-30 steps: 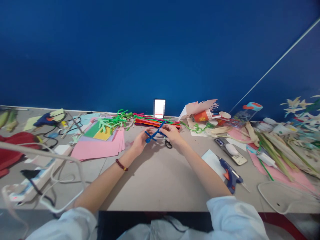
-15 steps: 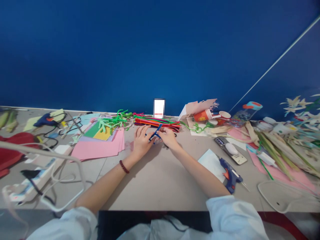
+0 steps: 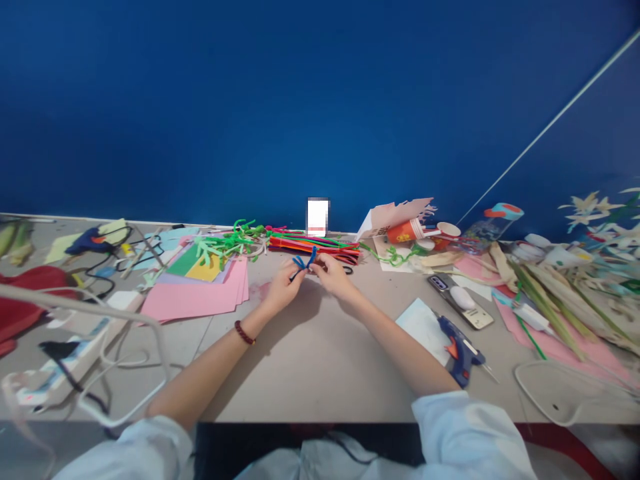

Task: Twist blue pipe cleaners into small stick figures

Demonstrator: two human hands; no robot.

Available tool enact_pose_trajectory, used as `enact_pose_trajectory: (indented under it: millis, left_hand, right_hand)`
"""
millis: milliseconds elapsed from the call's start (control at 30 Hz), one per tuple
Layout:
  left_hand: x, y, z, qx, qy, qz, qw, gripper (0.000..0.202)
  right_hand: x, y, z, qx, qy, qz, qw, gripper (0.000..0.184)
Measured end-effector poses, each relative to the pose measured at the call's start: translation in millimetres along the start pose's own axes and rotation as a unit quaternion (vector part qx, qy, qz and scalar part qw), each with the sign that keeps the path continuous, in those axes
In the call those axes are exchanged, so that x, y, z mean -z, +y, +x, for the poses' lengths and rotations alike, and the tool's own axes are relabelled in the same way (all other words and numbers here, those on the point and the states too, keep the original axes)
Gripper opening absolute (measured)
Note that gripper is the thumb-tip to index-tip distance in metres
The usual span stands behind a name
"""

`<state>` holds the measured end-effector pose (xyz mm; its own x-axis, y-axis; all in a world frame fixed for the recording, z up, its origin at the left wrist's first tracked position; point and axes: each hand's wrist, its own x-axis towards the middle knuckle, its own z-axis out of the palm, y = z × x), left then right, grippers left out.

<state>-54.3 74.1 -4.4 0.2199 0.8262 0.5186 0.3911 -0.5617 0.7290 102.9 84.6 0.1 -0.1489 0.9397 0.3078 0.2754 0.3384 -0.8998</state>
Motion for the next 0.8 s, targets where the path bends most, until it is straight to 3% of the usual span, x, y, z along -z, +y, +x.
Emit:
enact_pose_trajectory:
  millis: [67,133,233,367,567,633,733,800]
  left_hand:
    - [-0.8,-1,2,0.084,-0.022,-0.122,0.989,0.022]
    - [-1.1,-1,2,0.176,-0.041,-0.221,0.959,0.025]
    - [-0.4,-1,1,0.247,-0.066,-0.31,0.916,0.027]
    - [1.6,-3,-1,0.268,-0.089,-0.362,0.888,0.024]
    - [3.4,-1,0,0.281,-0.1,-0.4,0.867,0.022]
    - [2.9,1,1,0.292,-0.092,-0.414,0.857,0.024]
    - [0.6,2,3,0.304,-0.057,-0.402,0.862,0.027]
    - [-1.5,3,3,0.292,-0.039,-0.363,0.884,0.031]
  right_hand:
    - [4,-2,1,0.034,-0.009,-0.03,0.999,0.01]
    - [7,-6,1,0.058,-0.016,-0.052,0.997,0.009]
    - [9,-10,0,0.06,-0.039,-0.019,0.997,0.011]
    - [7,-16,-2,0.004,-0.087,0.105,0.991,0.016]
    - [9,-24,-2,0.023,-0.103,0.126,0.986,0.028]
    - [8,-23,-2,0.0,-0.101,0.164,0.981,0.03]
    - [7,-19,0,-0.033,-0.067,0.177,0.981,0.03]
    - [7,-14,1,-0.025,-0.026,0.134,0.99,0.029]
